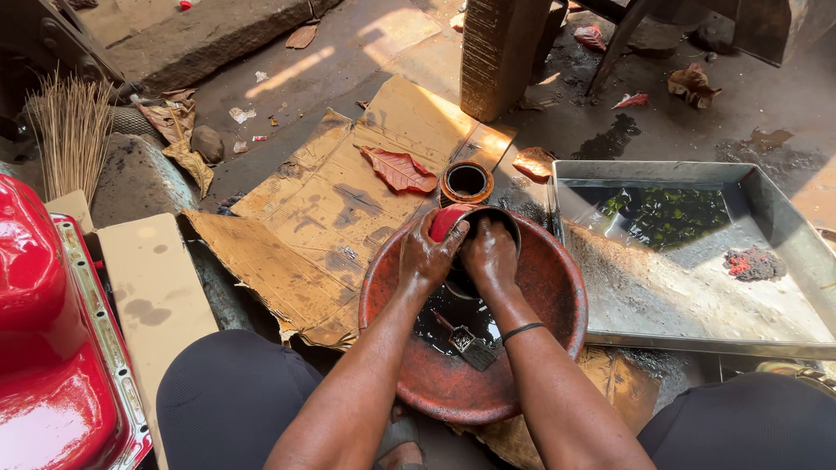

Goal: The person scrubs a metal cup and a red container with a brush inside a basin filled with soapy water. They rinse the items and continue scrubbing the red container thoroughly.

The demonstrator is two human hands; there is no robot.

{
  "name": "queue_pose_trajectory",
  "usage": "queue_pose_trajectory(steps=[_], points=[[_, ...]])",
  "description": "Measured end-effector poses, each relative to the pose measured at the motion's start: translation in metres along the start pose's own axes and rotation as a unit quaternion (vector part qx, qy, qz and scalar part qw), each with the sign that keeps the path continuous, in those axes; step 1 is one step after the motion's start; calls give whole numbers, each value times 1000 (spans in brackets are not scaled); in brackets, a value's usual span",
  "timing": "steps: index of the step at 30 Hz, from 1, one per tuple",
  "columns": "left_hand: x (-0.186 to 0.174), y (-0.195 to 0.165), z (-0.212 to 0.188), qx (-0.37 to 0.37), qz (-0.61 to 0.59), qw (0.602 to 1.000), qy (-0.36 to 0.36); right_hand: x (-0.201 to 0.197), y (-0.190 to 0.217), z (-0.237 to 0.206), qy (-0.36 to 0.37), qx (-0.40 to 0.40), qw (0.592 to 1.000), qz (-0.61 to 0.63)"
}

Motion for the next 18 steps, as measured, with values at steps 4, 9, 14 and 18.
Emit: queue_pose_trajectory(steps=[4, 9, 14, 18], points=[[0, -3, -5, 29, -6, 999, -23, -12, -6, 10, 8, 131, 990, 48], [5, 1, 12, -40, -37, 995, 80, -22, -2, 14, -41, 36, 997, -54], [6, 4, 24, -33, 70, 992, 97, -17, 16, 11, -3, -166, 979, -119], [-5, 3, 20, 33, 22, 999, 23, -19, 26, 9, 65, -212, 975, 5]])
Point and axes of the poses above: each hand's wrist, its own z-axis towards the middle knuckle, its own x-axis out of the palm, y = z × x, the point moved 2 cm from there along z, towards the middle knuckle, and after that the axes turned 6 degrees about -y, right-handed, at the moved point
